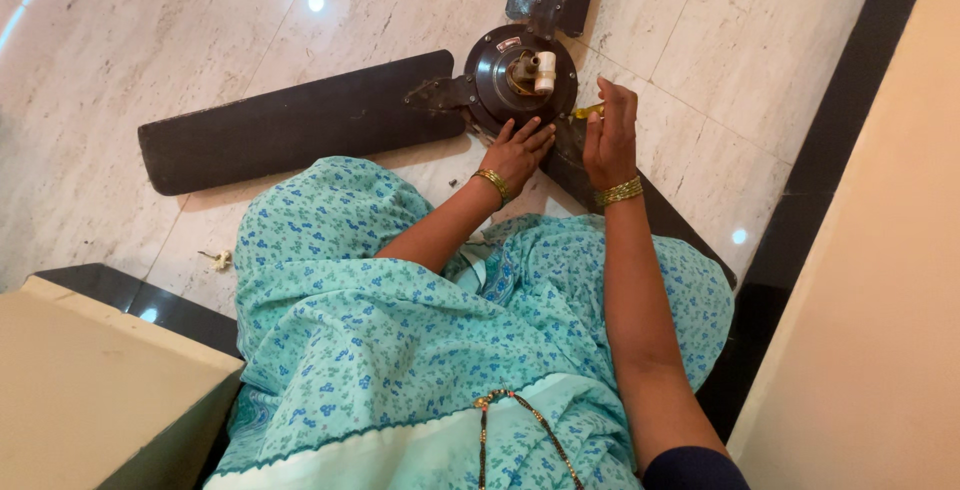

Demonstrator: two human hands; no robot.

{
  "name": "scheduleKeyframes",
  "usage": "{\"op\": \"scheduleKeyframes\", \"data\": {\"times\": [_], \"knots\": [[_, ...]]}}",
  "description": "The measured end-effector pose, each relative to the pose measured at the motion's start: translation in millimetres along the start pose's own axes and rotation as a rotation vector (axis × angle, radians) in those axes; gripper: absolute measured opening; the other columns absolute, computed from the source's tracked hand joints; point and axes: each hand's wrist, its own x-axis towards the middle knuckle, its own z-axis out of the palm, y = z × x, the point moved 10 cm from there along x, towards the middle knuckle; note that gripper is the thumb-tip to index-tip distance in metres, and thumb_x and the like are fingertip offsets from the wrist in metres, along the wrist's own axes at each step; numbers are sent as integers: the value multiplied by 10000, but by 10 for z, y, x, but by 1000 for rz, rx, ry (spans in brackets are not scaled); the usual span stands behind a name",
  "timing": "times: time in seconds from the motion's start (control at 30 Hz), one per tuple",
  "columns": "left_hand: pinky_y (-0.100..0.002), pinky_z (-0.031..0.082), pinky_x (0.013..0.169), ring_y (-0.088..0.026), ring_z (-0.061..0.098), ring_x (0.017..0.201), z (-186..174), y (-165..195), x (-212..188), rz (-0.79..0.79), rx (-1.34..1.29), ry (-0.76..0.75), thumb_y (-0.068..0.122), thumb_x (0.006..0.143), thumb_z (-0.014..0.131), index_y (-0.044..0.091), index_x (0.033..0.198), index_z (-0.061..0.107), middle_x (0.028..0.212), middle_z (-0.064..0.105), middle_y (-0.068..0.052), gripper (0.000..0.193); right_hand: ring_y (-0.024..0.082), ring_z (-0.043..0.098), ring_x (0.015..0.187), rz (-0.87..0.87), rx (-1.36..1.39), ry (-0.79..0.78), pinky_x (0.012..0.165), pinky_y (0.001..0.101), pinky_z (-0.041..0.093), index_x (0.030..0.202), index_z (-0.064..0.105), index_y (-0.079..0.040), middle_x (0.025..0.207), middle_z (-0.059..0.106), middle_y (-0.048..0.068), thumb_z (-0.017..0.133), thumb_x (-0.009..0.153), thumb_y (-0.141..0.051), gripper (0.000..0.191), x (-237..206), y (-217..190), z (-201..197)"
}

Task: The person sits on the floor beside a ceiling fan lying on the floor and uses a screwdriver to loosen and tighten screws on the fan's blade arms and motor housing. They reposition the blades and handle small fasteners while working around the fan hub.

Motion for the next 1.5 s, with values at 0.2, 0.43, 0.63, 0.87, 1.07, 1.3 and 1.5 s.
{"op": "scheduleKeyframes", "data": {"times": [0.2, 0.43, 0.63, 0.87, 1.07, 1.3, 1.5], "knots": [[-560, 201, 1227, -260, 196, 1553, 38, -6, 1, 3, -6, 7, 119, 915, 568, 126, 1567, 413, 1679, 256, 7, 669, 271, 697, 1018, 111, 44, 14, 858, 375, 589, 1433, 565, -77, 1117, 696, 122, 631, 1055, -34, 386, -21, 110, 3], [-561, 196, 1228, -254, 184, 1556, 225, -17, 44, 9, 38, -11, 128, 926, 571, 136, 1561, 413, 1688, 240, 18, 654, 287, 691, 1033, -29, -102, 91, 882, 387, 557, 1344, 653, -67, 1133, 740, 121, 666, 1015, 35, 344, -17, -15, -93], [-548, 184, 1228, -240, 170, 1556, 340, -29, 73, 0, 50, -62, 117, 919, 573, 152, 1576, 389, 1691, 220, 29, 683, 305, 656, 1033, 25, -74, 34, 917, 411, 530, 1284, 653, -28, 1117, 705, 130, 568, 1004, 77, 311, 3, 35, -94], [-554, 200, 1229, -239, 190, 1554, 302, -40, 83, -6, 46, -35, 121, 955, 533, 147, 1568, 402, 1689, 243, 32, 627, 315, 647, 1031, 16, -79, 12, 935, 421, 515, 1268, 654, -28, 1118, 698, 125, 564, 984, 92, 321, 13, 16, -106], [-562, 219, 1222, -247, 234, 1541, 246, -42, 81, -11, 12, 27, 153, 966, 505, 143, 1546, 439, 1664, 298, 28, 584, 315, 649, 1047, 1, -77, -12, 938, 425, 511, 1260, 650, -28, 1131, 706, 127, 572, 976, 96, 320, 30, -33, -87], [-564, 255, 1211, -241, 297, 1519, 172, -46, 66, -11, 14, 115, 182, 985, 491, 124, 1498, 516, 1633, 374, 10, 517, 294, 683, 1041, 41, 27, -16, 883, 380, 553, 1271, 622, -13, 1141, 720, 116, 618, 970, 89, 317, 25, -7, -74], [-563, 257, 1209, -249, 300, 1518, 203, -33, 95, -13, 17, 120, 179, 984, 500, 119, 1495, 518, 1631, 376, -2, 514, 250, 741, 955, -28, -29, 79, 830, 363, 574, 1266, 677, -119, 1107, 750, 77, 742, 978, 16, 324, 34, -11, -94]]}}
